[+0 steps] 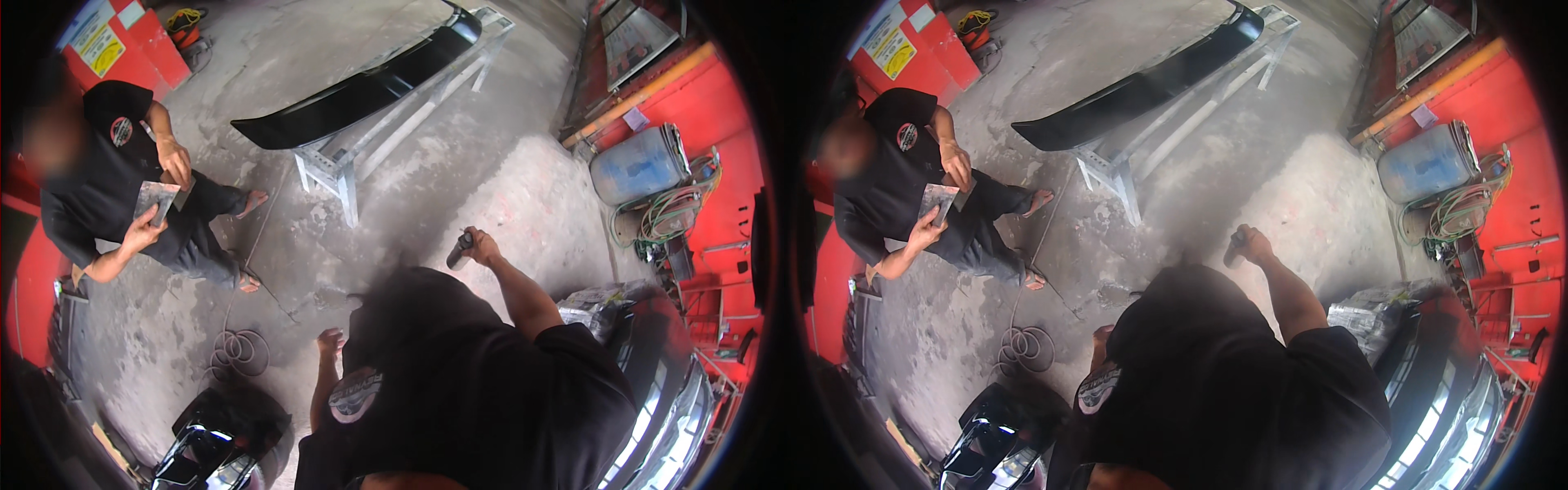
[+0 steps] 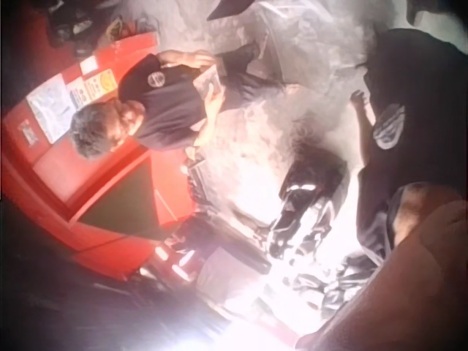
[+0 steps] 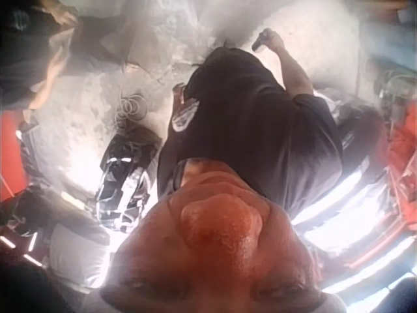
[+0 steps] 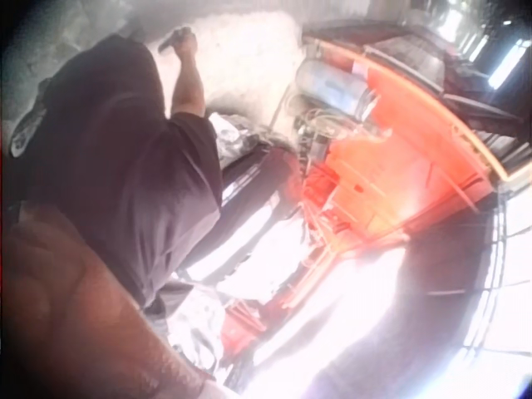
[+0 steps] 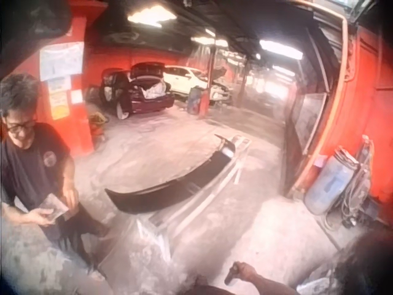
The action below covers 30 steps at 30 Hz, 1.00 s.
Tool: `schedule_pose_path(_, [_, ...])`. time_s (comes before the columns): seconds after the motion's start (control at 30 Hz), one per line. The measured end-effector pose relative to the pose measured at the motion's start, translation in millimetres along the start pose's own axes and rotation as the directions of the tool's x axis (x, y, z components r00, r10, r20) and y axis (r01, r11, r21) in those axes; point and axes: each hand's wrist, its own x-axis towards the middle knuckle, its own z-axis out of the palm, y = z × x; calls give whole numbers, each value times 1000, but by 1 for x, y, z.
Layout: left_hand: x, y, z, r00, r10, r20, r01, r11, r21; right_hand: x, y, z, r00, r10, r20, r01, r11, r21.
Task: The person scrubs the rear window and trunk of a black car using a sponge and a purple cloth, repeatedly dipping the sponge into a bucket of water. The person then walks to a workbench to pick up a spray bottle and returns to the car to spray the surface.
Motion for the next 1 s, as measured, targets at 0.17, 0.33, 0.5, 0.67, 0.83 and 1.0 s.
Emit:
schedule_pose_path(0.17, [-14,11,3,997,59,-50,-57,998,33,10,-12,-4,1000,-19,12,19,1000,-3])
schedule_pose_path(0.33, [-18,11,13,977,-38,-211,-4,981,-195,20,-6,-4,996,-88,6,88,995,45])
schedule_pose_path(0.5, [-31,18,12,978,31,-204,-82,966,-245,27,-14,3,990,-139,-31,140,990,31])
schedule_pose_path(0.67, [-26,1,5,992,39,-117,-80,926,-368,27,-11,9,985,-170,-41,172,984,53])
schedule_pose_path(0.83, [-34,9,15,968,54,-246,-115,963,-242,32,-13,9,985,-170,-30,172,984,53])
schedule_pose_path(1.0, [-26,-8,12,981,64,-181,-113,954,-279,28,-11,8,993,-119,-10,119,993,19])
